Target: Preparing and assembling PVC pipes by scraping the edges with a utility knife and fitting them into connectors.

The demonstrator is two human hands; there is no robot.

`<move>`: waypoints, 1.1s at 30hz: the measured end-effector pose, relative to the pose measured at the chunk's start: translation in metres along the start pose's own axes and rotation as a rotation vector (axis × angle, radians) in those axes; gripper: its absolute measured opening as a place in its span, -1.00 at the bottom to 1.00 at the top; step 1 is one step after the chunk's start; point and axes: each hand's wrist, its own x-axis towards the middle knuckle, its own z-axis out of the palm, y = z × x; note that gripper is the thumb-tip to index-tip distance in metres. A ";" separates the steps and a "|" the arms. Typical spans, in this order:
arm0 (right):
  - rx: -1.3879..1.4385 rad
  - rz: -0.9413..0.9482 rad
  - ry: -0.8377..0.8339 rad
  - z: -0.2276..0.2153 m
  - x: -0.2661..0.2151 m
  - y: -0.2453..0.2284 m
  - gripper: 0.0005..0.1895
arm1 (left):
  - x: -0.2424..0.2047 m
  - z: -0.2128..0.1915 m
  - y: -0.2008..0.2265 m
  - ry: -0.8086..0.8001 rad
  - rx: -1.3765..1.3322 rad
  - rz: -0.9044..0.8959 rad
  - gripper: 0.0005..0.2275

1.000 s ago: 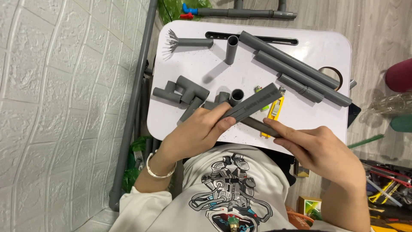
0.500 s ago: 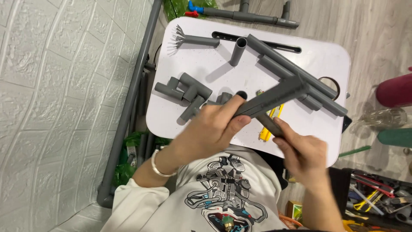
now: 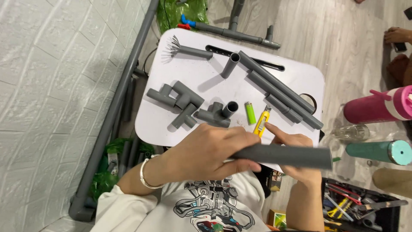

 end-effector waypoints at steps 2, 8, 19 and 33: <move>0.055 0.033 -0.088 -0.002 0.010 -0.010 -0.42 | -0.002 0.005 -0.002 0.005 0.060 0.051 -0.62; 0.227 -0.097 -0.100 0.010 0.029 -0.034 -0.19 | -0.008 0.013 -0.002 0.042 0.279 0.134 -0.61; 0.301 -0.351 0.053 0.025 0.016 -0.034 -0.33 | -0.009 0.015 -0.003 0.079 0.440 0.169 -0.48; -0.700 -0.051 0.207 0.005 -0.001 -0.085 -0.48 | -0.025 0.041 -0.052 0.236 -0.013 0.117 -0.68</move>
